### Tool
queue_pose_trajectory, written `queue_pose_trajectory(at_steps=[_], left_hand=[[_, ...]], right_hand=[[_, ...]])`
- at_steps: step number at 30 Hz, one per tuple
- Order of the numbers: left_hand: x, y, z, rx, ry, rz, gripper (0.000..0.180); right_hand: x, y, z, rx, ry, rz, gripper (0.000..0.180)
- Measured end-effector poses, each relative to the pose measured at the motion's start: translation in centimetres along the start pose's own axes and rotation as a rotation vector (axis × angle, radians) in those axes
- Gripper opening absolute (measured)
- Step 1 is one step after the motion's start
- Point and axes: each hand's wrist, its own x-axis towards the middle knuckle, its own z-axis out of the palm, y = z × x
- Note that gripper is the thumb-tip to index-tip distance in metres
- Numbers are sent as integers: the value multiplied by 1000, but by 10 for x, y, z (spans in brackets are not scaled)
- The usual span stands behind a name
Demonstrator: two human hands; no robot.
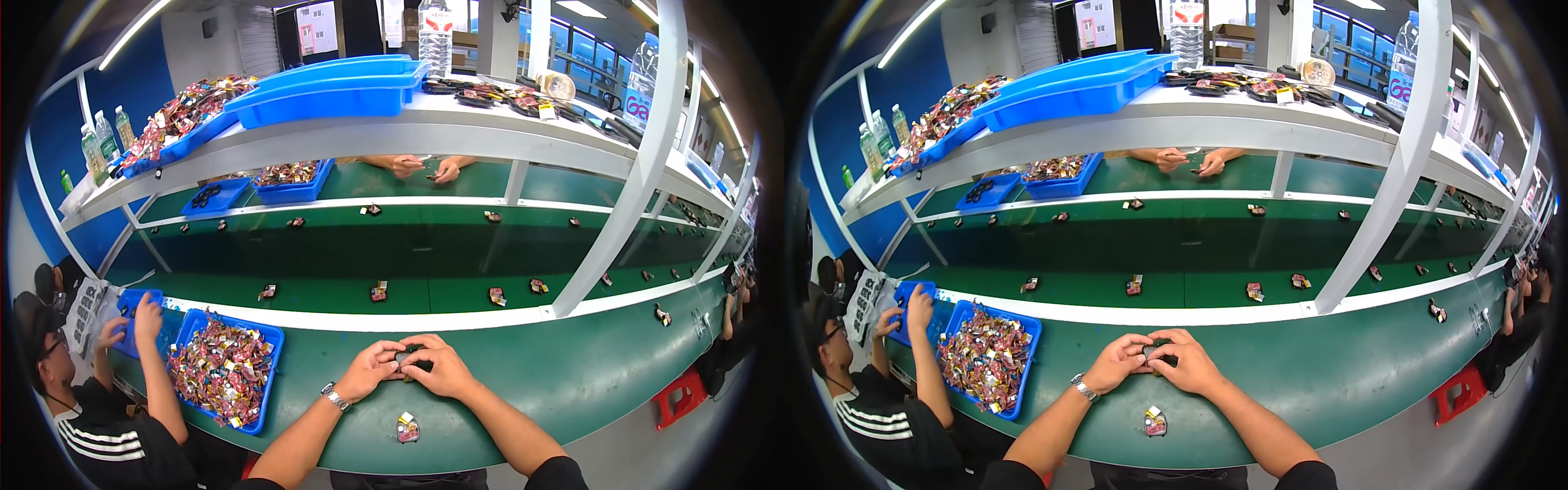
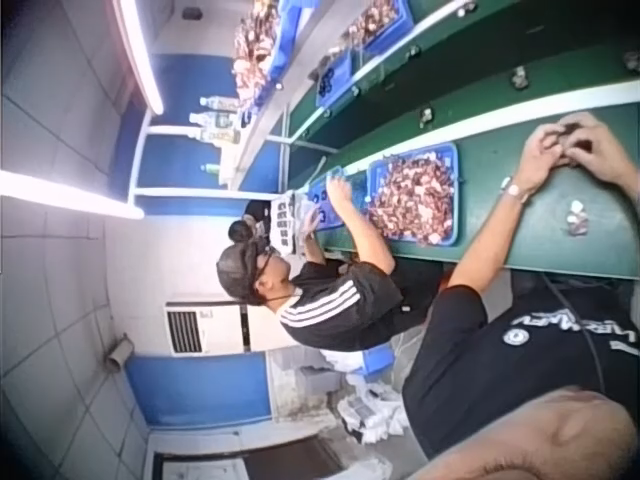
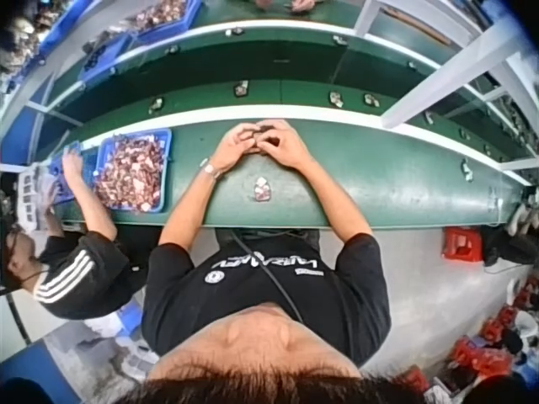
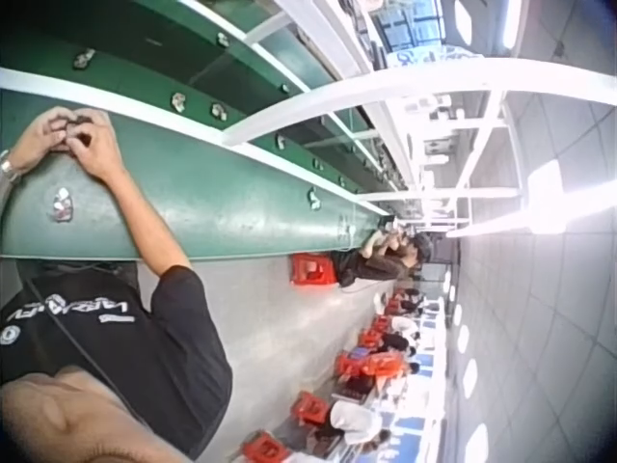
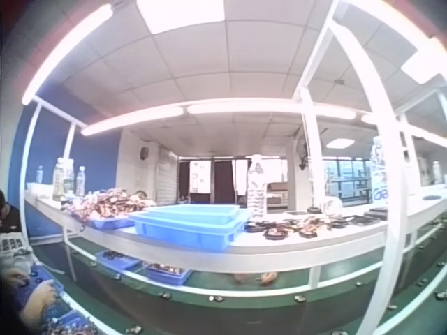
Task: Assemble small plastic pins or decorative components at a factory workstation.
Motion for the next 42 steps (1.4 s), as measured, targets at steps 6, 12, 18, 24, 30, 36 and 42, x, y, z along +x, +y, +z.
queue_pose_trajectory(at_steps=[6,12,18,24,30,36,42], left_hand=[[2,-2,-2,-22,12,-6,34],[0,-2,-1,-11,51,-17,29],[1,-4,1,-22,65,-13,27],[1,-5,0,-37,69,16,26],[0,-8,-7,-26,72,31,26],[-1,-5,-4,-158,22,6,27],[0,-6,-5,-166,15,4,26]], right_hand=[[-4,1,16,-32,185,35,12],[-5,0,24,-1,224,41,14],[-7,4,27,37,239,65,15],[-7,6,31,64,253,67,17],[-4,-4,30,43,219,-9,22],[-7,-9,26,-72,274,-34,21],[-5,-8,26,-75,318,-72,21]])
